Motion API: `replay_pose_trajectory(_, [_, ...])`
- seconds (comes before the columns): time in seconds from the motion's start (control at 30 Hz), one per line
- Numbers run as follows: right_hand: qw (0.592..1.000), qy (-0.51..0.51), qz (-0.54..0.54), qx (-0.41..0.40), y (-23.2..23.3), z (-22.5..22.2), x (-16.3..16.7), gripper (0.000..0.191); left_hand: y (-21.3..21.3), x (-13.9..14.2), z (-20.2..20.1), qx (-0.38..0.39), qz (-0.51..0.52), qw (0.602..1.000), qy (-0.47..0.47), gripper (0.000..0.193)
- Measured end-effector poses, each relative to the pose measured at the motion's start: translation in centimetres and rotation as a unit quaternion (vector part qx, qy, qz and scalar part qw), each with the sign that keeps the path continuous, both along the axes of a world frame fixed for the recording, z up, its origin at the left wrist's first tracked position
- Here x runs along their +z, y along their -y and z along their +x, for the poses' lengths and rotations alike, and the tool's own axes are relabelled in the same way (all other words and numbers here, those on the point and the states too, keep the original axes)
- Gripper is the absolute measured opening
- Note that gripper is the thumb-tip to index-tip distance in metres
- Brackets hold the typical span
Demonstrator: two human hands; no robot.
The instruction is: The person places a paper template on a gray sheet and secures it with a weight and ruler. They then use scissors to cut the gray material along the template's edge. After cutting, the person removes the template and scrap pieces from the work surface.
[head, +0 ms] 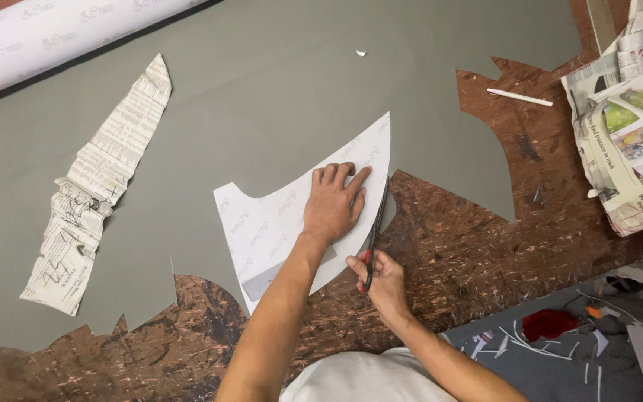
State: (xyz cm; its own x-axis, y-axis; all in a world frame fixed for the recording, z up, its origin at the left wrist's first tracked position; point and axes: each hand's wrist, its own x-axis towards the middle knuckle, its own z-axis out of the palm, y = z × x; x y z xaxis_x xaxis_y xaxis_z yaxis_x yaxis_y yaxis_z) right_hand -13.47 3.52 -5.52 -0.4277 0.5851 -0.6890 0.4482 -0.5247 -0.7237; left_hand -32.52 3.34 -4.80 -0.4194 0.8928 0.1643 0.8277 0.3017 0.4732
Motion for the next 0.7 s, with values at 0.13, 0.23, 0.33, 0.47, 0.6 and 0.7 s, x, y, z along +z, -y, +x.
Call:
replay_pose_trajectory(0.13, [1.000,0.007,0.003,-0.001,-0.3,-0.2,0.0,0.026,0.0,0.0,-0.1,-0.002,-0.002,1.000,-0.003,0.040])
replay_pose_trajectory(0.23, [1.000,0.017,0.010,0.004,-0.5,-0.2,-0.1,0.026,-0.1,-0.1,-0.1,-0.003,0.000,1.000,-0.010,0.040])
replay_pose_trajectory(0.33, [1.000,0.013,0.013,0.004,-0.7,-0.1,-0.1,0.026,-0.1,-0.2,-0.1,-0.003,0.003,1.000,-0.007,0.041])
replay_pose_trajectory(0.47, [1.000,0.009,-0.001,0.001,-0.9,-0.1,0.1,0.025,-0.1,-0.2,-0.2,0.000,0.004,1.000,-0.004,0.040])
replay_pose_trajectory(0.6, [1.000,0.002,-0.007,0.003,-1.1,-0.4,0.3,0.025,-0.1,-0.1,-0.2,0.000,0.003,1.000,-0.001,0.041])
replay_pose_trajectory(0.7, [1.000,0.016,0.001,0.020,-1.2,-0.6,0.3,0.026,-0.2,0.0,-0.2,-0.001,-0.002,1.000,-0.009,0.040])
